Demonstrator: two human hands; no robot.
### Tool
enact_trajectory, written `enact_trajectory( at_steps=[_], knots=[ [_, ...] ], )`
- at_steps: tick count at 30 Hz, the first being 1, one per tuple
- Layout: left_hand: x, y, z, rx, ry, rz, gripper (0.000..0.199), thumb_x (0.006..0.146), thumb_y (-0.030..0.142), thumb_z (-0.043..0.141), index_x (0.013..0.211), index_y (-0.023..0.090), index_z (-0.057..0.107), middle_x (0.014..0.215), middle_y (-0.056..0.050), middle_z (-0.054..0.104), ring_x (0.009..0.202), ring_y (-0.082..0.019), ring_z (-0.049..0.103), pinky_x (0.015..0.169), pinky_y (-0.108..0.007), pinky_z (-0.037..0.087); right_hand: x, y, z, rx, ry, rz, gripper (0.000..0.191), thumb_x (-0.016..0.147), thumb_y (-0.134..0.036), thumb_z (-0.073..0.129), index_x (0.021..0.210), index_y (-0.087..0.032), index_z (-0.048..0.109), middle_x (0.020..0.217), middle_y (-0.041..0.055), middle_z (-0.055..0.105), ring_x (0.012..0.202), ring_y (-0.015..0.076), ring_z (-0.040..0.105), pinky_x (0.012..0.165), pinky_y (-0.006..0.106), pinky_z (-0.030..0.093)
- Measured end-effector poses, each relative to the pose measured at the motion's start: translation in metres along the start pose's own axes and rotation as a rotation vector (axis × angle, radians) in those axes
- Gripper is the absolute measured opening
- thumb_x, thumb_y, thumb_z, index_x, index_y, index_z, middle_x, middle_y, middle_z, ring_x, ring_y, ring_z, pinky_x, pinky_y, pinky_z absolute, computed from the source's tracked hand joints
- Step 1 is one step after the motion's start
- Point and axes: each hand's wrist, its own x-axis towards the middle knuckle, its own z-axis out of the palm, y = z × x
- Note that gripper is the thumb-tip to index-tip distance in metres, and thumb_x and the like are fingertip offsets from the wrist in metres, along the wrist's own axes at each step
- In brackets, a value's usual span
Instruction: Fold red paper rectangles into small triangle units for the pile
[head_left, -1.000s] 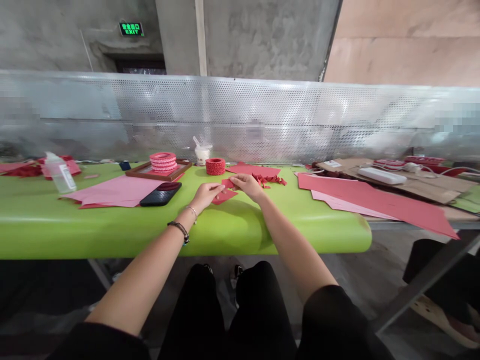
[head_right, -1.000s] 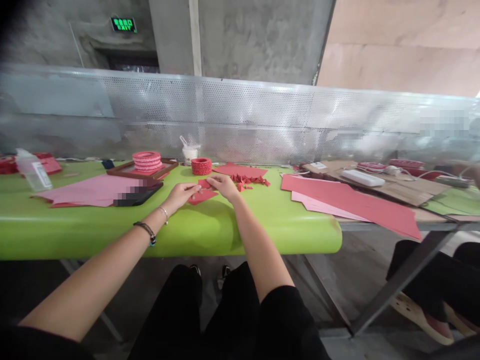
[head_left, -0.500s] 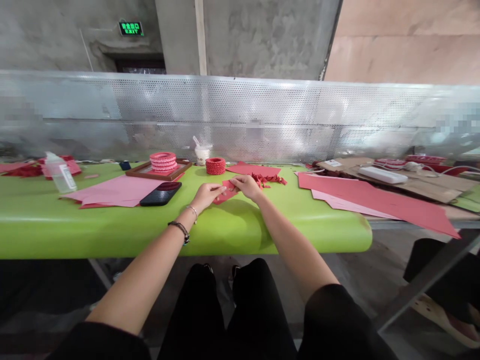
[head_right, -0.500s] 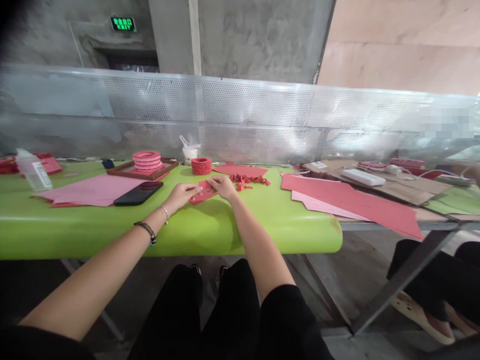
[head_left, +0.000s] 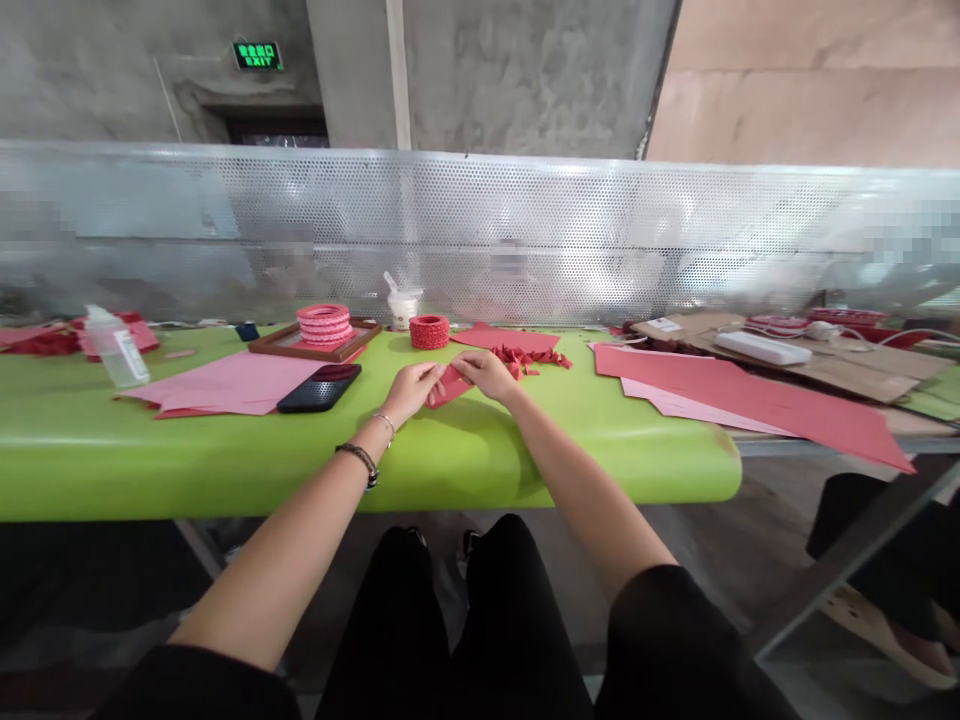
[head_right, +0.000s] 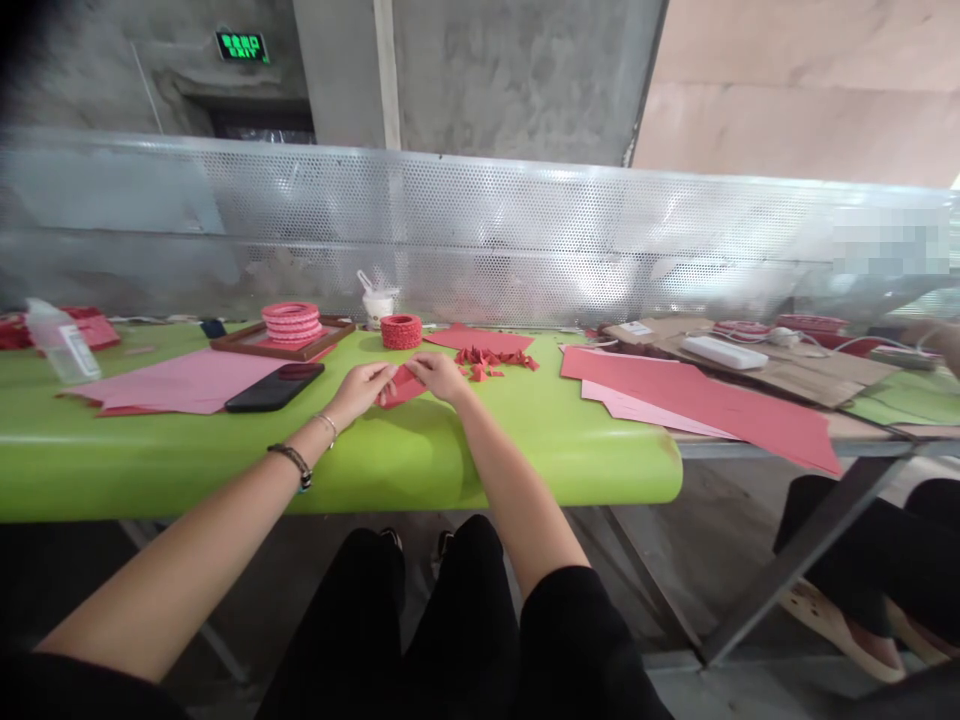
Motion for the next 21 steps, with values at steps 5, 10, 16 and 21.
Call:
enact_trajectory(
  at_steps=[5, 10, 16, 21],
  knots=[
    [-0.002, 0.002, 0.0, 0.005, -0.017, -0.02, 0.024, 0.084, 0.031, 0.044, 0.097, 0.013, 0.053, 0.091, -0.005, 0.057, 0.074, -0.014, 0.056, 0.065, -0.031, 0.049, 0.001, 0.002, 0.0, -0.024, 0.012, 0.002, 0.019, 0.079, -0.017, 0.04, 0.063, -0.014, 0.051, 0.054, -0.0051, 0.038, 0.049, 0.0065, 0.034, 0.05, 0.02, 0.027],
    [-0.006, 0.007, 0.001, 0.025, -0.033, -0.018, 0.023, 0.084, 0.031, 0.044, 0.094, 0.012, 0.054, 0.086, -0.004, 0.058, 0.07, -0.012, 0.056, 0.062, -0.029, 0.048, 0.001, 0.003, -0.001, -0.047, -0.034, 0.011, 0.018, 0.077, -0.018, 0.043, 0.061, -0.014, 0.052, 0.053, -0.0045, 0.041, 0.049, 0.0068, 0.036, 0.051, 0.02, 0.029],
    [-0.008, 0.01, 0.001, 0.061, -0.04, -0.026, 0.023, 0.084, 0.031, 0.044, 0.09, 0.012, 0.055, 0.082, -0.003, 0.058, 0.066, -0.011, 0.056, 0.059, -0.027, 0.048, -0.001, 0.001, 0.0, -0.059, -0.048, 0.018, 0.018, 0.077, -0.02, 0.044, 0.063, -0.014, 0.053, 0.054, -0.0039, 0.043, 0.05, 0.0068, 0.038, 0.051, 0.02, 0.03],
    [-0.005, 0.008, 0.002, -0.008, -0.07, -0.038, 0.022, 0.084, 0.031, 0.044, 0.085, 0.011, 0.055, 0.074, -0.001, 0.057, 0.058, -0.009, 0.054, 0.054, -0.024, 0.047, -0.001, -0.002, 0.001, -0.094, -0.041, 0.004, 0.018, 0.076, -0.015, 0.043, 0.061, -0.014, 0.052, 0.055, -0.0036, 0.045, 0.052, 0.0071, 0.041, 0.053, 0.02, 0.031]
  ],
)
